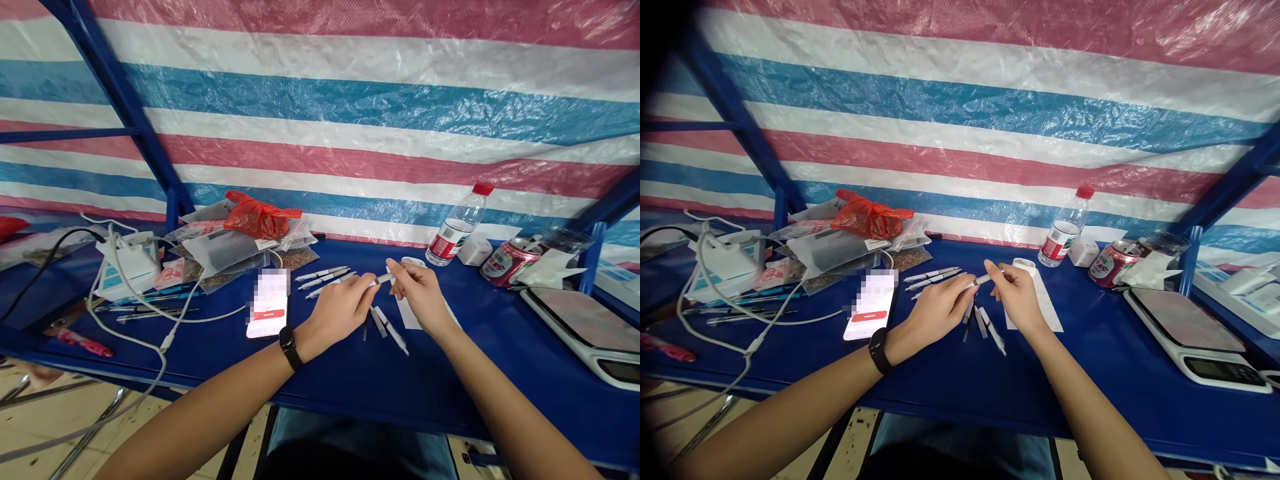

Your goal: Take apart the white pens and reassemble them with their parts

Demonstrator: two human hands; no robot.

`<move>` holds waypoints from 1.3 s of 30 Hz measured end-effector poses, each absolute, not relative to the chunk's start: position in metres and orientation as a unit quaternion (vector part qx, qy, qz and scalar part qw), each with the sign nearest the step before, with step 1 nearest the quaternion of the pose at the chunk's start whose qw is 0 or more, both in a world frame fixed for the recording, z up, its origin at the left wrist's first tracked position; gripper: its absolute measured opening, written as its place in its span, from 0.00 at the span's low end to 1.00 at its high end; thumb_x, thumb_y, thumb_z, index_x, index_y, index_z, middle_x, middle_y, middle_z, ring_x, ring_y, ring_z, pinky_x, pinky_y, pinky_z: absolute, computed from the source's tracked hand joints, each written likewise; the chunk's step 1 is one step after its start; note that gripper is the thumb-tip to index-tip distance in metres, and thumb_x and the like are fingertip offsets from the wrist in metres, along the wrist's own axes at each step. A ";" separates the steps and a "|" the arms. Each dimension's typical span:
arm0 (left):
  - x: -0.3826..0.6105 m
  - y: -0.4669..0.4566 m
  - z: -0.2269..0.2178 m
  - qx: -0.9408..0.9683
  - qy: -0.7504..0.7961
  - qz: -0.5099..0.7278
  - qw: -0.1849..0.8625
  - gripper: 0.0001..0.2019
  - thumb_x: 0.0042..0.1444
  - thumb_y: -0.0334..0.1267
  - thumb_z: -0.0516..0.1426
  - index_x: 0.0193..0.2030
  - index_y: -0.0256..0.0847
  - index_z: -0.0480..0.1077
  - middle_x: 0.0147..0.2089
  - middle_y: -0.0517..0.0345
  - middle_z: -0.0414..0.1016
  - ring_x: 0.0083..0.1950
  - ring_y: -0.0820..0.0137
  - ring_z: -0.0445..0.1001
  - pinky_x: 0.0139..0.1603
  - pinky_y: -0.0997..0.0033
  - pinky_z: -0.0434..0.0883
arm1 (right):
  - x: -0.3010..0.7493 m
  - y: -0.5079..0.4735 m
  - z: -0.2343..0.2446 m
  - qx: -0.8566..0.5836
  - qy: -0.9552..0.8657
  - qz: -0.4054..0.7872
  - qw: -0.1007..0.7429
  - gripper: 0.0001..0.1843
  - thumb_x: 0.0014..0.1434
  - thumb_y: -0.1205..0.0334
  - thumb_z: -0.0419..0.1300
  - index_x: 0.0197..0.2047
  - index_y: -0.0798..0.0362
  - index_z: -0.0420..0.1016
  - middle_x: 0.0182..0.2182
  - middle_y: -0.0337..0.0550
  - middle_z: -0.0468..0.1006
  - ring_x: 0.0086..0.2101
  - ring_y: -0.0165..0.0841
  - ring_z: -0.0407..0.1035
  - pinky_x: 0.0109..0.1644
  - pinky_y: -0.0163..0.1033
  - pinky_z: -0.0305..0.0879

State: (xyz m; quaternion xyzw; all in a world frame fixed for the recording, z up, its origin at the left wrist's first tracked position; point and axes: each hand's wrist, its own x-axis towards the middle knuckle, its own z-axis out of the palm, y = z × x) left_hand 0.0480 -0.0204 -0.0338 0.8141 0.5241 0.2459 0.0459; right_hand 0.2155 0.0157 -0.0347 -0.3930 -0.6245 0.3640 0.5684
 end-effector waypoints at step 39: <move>0.041 -0.017 -0.038 0.824 0.518 0.212 -0.087 0.24 0.71 0.49 0.38 0.55 0.48 0.72 0.39 0.57 0.78 0.41 0.69 0.79 0.30 0.72 0.57 | 0.219 0.018 -0.036 -0.465 -0.658 0.393 0.444 0.40 0.50 0.23 0.60 0.13 0.53 0.62 0.14 0.40 0.62 0.20 0.28 0.58 0.33 0.39 0.59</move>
